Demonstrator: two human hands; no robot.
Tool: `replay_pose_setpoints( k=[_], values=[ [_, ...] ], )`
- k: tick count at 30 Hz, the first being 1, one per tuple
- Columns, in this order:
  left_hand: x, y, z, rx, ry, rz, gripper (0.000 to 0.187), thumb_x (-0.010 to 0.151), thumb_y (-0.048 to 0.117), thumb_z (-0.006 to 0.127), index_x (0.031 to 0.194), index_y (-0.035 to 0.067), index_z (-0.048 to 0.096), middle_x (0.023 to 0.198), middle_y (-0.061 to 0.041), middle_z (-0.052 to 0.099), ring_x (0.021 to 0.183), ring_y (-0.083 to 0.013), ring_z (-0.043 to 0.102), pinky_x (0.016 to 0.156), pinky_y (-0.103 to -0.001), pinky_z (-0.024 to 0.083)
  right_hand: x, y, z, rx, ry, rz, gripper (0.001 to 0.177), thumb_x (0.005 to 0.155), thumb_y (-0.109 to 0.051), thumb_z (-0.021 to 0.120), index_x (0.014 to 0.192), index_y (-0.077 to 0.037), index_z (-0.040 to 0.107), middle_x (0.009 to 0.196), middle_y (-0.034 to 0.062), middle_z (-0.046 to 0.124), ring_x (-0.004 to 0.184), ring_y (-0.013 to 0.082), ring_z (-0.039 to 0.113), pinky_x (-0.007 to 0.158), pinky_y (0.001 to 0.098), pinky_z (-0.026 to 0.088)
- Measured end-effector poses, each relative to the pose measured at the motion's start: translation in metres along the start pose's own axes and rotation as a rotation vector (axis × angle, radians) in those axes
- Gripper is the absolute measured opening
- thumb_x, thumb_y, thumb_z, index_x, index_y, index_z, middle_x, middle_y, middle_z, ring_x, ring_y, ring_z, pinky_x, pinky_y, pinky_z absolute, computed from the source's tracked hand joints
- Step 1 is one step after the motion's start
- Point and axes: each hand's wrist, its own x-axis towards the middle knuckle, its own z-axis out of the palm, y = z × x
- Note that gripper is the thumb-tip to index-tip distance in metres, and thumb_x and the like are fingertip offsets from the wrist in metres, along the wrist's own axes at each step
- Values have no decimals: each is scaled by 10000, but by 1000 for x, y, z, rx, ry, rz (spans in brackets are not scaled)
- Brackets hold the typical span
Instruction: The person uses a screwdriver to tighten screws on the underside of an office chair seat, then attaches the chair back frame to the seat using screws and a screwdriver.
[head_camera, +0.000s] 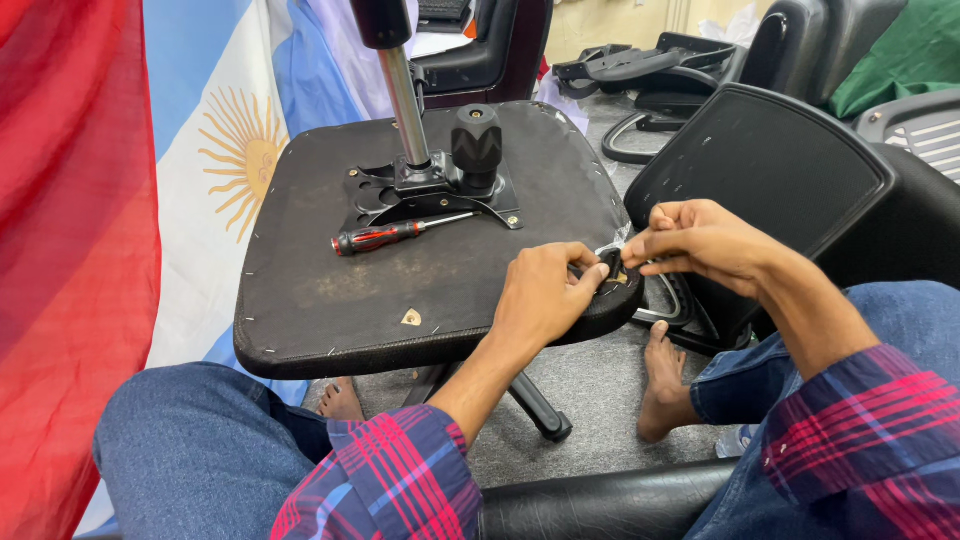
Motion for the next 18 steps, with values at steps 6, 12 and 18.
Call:
replay_pose_setpoints(
  k=[6, 12, 18],
  values=[
    [14, -4, 2, 39, -5, -64, 265, 812, 313, 729, 887, 70, 804, 774, -124, 769, 734, -280, 760, 736, -383, 581, -10, -4, 15, -477, -96, -292, 199, 732, -13, 820, 873, -61, 689, 828, 40, 714, 784, 123, 668, 718, 244, 522],
    [18, -4, 0, 69, -31, -109, 311, 853, 369, 701, 863, 75, 804, 707, -122, 752, 689, -276, 757, 727, -378, 582, -16, -10, 33, -733, 51, -389, 342, 660, -151, 947, 863, -33, 699, 751, 40, 665, 725, 103, 629, 677, 246, 527],
    [22, -6, -1, 112, -34, -115, 347, 891, 398, 660, 847, 87, 808, 685, -106, 746, 660, -267, 742, 699, -384, 568, -20, -13, 42, -740, 151, -344, 218, 729, -151, 824, 931, -88, 773, 714, 1, 744, 669, 91, 679, 653, 253, 533]
  ],
)
